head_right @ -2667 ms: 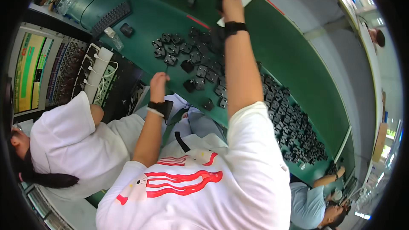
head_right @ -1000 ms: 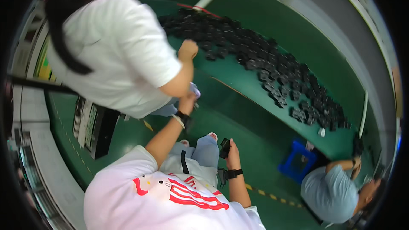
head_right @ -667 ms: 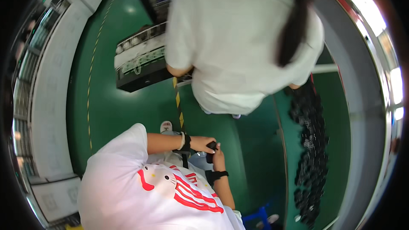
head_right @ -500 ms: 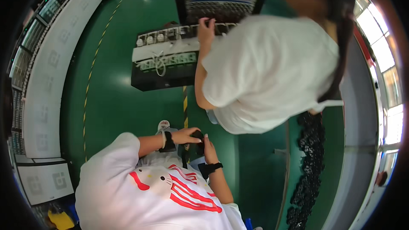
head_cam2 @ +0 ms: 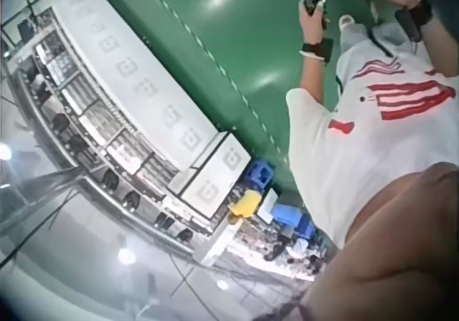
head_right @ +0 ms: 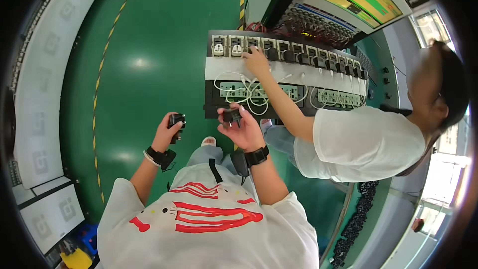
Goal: Plug electronic components into a testing rack and organize components on a manufacturing line.
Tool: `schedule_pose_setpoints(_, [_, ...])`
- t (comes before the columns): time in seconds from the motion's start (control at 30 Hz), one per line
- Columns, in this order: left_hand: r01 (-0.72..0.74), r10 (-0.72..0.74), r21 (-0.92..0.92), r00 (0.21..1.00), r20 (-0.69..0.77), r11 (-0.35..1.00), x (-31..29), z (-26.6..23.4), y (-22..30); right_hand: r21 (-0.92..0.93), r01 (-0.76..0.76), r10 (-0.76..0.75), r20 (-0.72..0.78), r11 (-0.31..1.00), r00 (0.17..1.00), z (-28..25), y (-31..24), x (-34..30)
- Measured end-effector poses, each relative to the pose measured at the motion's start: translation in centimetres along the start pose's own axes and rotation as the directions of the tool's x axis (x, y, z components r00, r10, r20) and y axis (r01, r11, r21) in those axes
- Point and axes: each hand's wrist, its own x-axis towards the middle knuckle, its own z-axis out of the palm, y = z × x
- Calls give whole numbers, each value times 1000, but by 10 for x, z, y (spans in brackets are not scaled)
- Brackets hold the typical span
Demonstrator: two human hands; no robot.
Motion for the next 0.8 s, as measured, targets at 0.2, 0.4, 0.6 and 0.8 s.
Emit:
schedule_pose_setpoints(0.2, [17,-31,-112,991,-129,994,14,-3,-11,-283,61,-140,-271,957,952,-7,-14,59])
schedule_pose_setpoints(0.4, [74,-85,-159,995,-60,984,42,22,2,-881,307,-784,-108,360,611,-27,-47,163])
schedule_pose_setpoints(0.6, [46,-53,-95,997,-64,994,85,35,15,-945,-26,-816,266,-325,514,-55,-79,216])
schedule_pose_setpoints(0.8, [37,-46,-98,995,-94,995,119,47,32,-916,-165,-629,112,-366,769,-33,-77,205])
